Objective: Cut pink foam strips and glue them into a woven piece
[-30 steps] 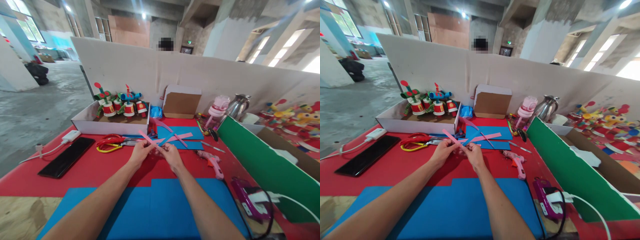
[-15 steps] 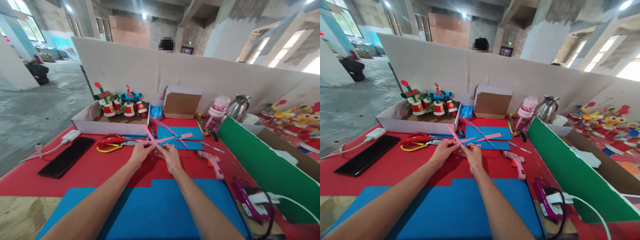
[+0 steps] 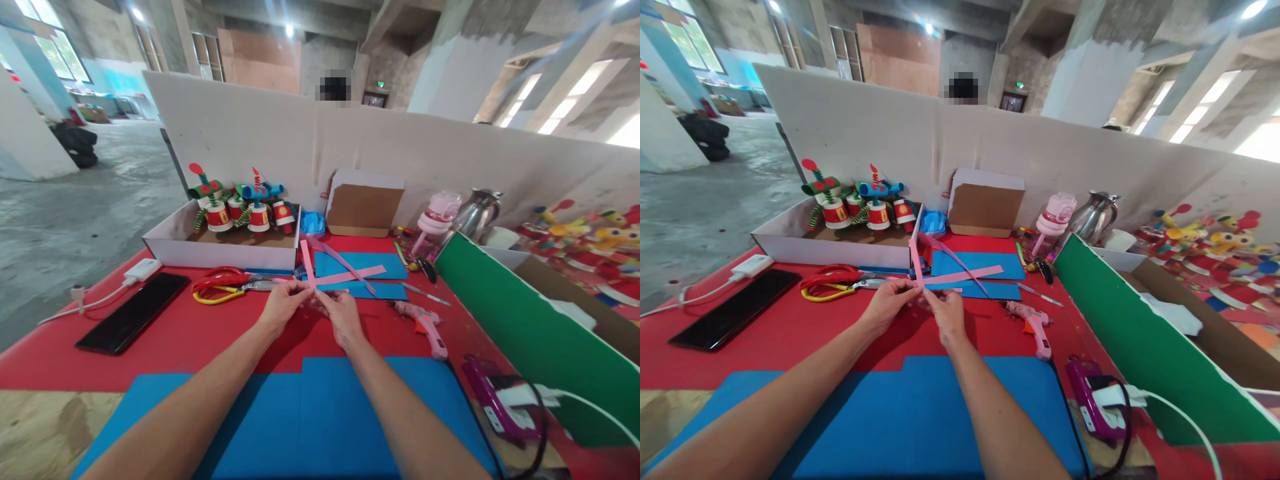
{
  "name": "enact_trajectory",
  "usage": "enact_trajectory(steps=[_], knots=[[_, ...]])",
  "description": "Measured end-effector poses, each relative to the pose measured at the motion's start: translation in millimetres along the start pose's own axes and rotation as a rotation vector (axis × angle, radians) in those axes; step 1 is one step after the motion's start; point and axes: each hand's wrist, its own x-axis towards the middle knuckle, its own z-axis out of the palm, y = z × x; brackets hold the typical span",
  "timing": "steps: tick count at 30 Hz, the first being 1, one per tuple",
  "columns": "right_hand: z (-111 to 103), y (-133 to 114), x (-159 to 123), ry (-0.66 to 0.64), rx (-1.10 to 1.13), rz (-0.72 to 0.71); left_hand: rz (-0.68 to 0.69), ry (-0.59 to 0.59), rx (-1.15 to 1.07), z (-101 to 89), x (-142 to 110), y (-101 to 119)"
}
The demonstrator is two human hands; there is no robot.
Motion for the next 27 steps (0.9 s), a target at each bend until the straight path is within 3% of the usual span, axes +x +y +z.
enact_trajectory(steps=[10,15,27], knots=[[-7.5,-3.1,3.6,-0.059,0.112,0.014,-0.034,-0.036,-0.118,-4.4,2.1,-0.7],[-6.2,-5.4,1.9,-0.123,0.141,0.038,-0.027,-0.072,-0.113,-2.7,0.1,1.5],[-7.8,-3.4,2.6,-0.123,0.123,0.056,0.0,-0.041,-0.048,-5.5,3.3,-1.2]])
